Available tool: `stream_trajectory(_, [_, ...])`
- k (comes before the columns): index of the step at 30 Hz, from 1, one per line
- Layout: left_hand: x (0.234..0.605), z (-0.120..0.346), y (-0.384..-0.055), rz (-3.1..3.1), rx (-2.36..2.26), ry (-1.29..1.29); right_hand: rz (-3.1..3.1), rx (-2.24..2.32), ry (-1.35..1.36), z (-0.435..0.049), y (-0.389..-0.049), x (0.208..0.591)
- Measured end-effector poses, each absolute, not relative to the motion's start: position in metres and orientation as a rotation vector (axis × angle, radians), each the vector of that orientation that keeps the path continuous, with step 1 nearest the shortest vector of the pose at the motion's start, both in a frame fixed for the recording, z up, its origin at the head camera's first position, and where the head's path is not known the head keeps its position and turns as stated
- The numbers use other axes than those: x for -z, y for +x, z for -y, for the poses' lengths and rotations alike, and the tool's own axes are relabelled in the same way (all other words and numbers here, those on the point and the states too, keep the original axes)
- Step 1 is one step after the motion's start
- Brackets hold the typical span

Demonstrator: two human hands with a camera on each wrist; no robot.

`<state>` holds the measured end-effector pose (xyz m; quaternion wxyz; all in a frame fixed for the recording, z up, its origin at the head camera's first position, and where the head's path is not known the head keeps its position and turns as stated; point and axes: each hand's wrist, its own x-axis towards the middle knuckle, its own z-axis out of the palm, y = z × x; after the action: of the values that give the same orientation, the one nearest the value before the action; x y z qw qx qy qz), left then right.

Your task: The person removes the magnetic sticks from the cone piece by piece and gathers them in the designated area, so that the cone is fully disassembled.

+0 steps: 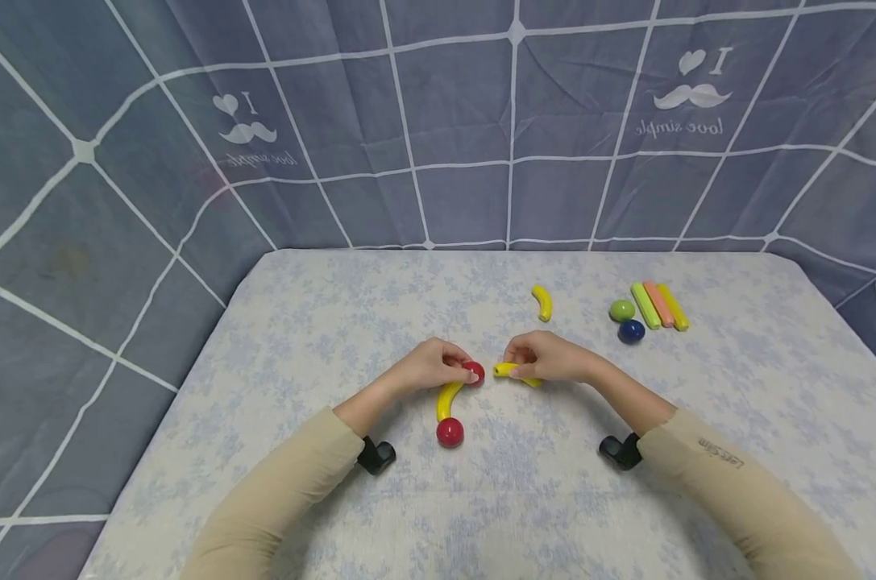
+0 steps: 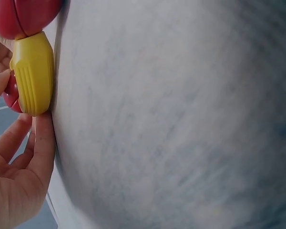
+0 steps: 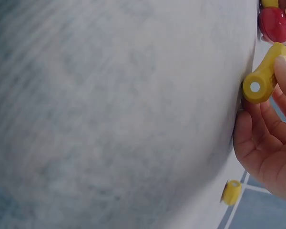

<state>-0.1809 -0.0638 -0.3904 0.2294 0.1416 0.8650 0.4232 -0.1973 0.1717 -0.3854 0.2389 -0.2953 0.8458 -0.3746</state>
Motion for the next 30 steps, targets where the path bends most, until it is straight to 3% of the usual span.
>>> stream_trajectory(30, [0.393,0.066,-0.181,-2.314,-1.233,0.346,-2.516,1.343,-0.209,-0.217,-0.231,0.379])
